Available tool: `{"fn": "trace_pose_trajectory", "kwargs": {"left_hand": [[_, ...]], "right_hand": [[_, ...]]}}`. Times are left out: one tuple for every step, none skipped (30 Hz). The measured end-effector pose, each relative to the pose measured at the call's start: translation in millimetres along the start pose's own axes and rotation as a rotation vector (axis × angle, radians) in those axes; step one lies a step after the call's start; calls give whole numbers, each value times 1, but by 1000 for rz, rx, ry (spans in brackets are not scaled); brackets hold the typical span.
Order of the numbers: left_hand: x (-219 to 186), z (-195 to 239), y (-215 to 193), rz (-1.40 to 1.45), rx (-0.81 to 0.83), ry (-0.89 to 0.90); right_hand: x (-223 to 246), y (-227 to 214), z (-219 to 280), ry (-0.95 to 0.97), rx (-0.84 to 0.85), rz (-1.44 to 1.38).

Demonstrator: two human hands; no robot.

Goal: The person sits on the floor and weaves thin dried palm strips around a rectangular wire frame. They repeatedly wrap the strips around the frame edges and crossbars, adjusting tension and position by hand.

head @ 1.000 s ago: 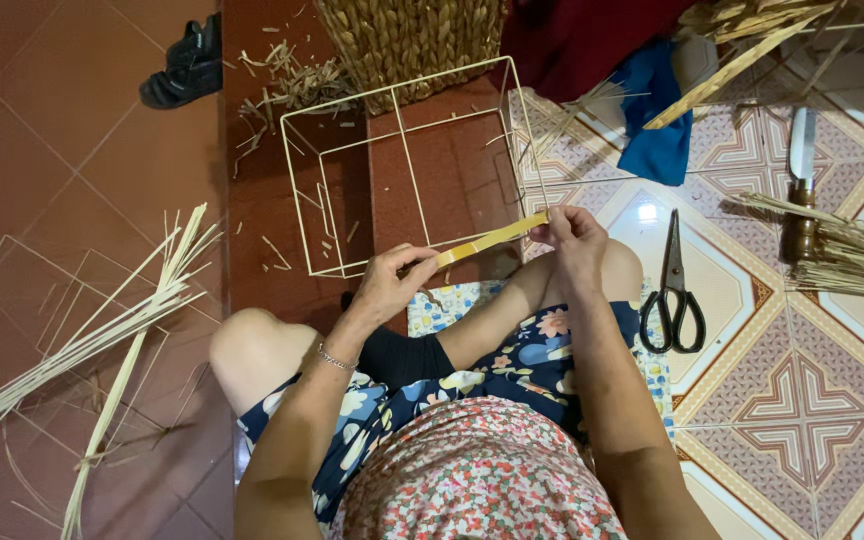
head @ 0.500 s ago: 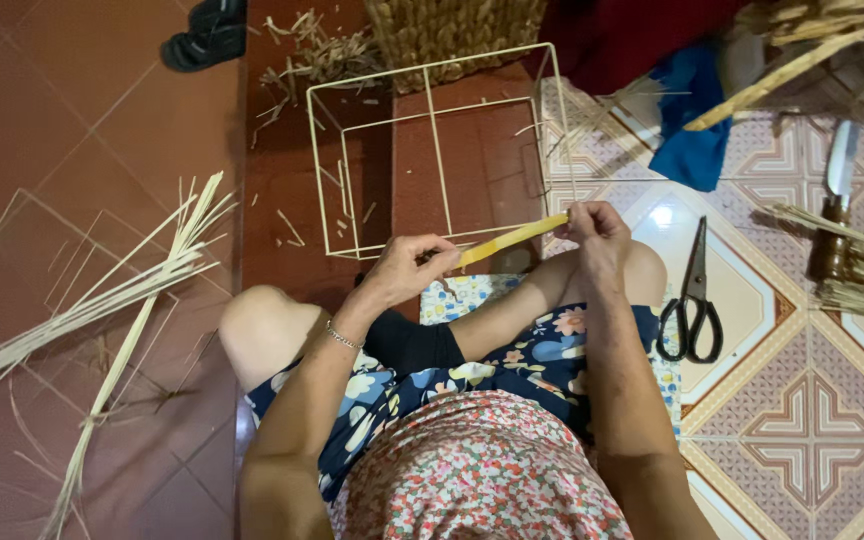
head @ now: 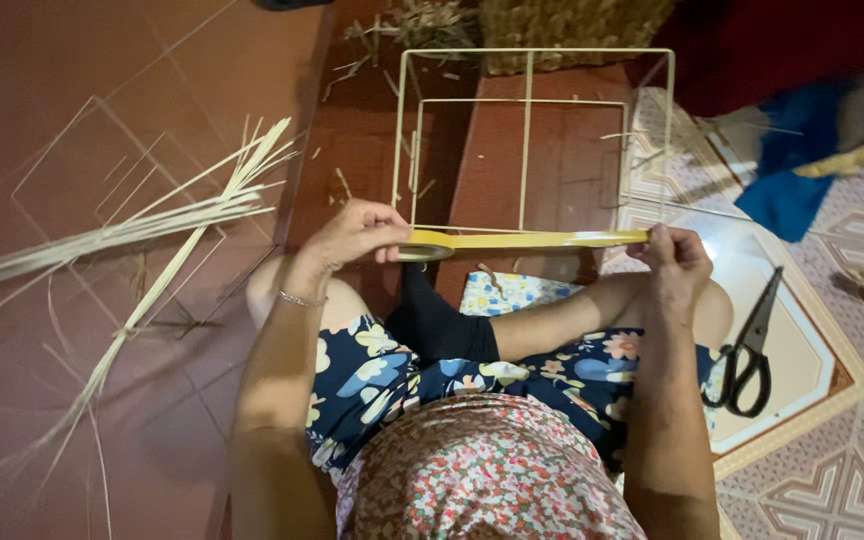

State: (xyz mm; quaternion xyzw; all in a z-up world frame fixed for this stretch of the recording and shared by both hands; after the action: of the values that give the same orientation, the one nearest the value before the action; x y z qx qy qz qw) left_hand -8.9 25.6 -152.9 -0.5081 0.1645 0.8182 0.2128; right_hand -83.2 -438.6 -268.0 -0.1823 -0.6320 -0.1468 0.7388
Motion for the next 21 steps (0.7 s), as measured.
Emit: {"fn": "trace_pose_trajectory", "kwargs": {"left_hand": [[-1, 6, -8, -6, -11, 3], [0, 11, -15, -36, -50, -18], [1, 15, -22, -69, -88, -38], [1, 19, -28, -101, -126, -59], [-1, 20, -34, -265, -194, -20], [-3, 21, -38, -430, -261, 16], [-4, 20, -38, -592, -323, 49], [-2, 18, -38, -626, -370, 57], [-2, 15, -38, -661, -416, 65], [-2, 13, -38, -696, -461, 72], [-1, 11, -38, -723, -469, 60], [1, 9, -37, -751, -477, 48], [0, 7, -36, -780, -484, 37], [0, 5, -35, -789, -492, 21], [-1, 4, -34, -800, -497, 4], [-1, 5, -34, -810, -502, -13], [-1, 6, -33, -802, -506, -22], [-2, 8, -32, -795, -510, -31], [-3, 8, -31, -790, -514, -37], [-5, 9, -30, -786, -525, -27], [-5, 10, -27, -782, -530, -19]], "right_hand": [[1, 0, 1, 0, -3, -11], [2, -1, 2, 0, -6, -21], [4, 0, 2, -1, -11, -33], [6, 1, 2, 3, -8, -30], [9, 1, 2, 4, -10, -26], [11, 2, 3, 5, -12, -23], [14, 1, 4, -10, 4, -27], [16, 0, 6, -24, 20, -32], [19, 0, 7, -38, 35, -37], [20, 0, 7, -25, 24, -2], [20, -1, 8, -10, 14, 34], [20, -1, 8, 4, 3, 69], [21, 0, 7, 6, 5, 45], [21, 0, 5, 9, 6, 22], [20, -1, 5, 15, 6, -2], [19, 0, 5, -3, 19, -12], [17, -2, 6, -18, 28, -22], [15, -3, 8, -33, 38, -31], [13, -3, 5, -23, 27, -38], [11, -4, 2, -14, 16, -45], [9, -6, 3, -1, 3, -49]]}}
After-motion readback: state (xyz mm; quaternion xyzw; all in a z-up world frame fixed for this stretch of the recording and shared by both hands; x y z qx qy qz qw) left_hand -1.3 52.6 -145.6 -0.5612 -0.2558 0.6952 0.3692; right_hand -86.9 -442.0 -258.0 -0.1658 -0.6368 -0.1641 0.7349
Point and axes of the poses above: each hand's wrist, its own z-axis away from the middle knuckle, its own y-axis out of the palm, x = y × z, the point moved 4 cm from there along -z, towards the middle knuckle, and after that the axes turned 10 degrees about z, right-handed, at the moved point
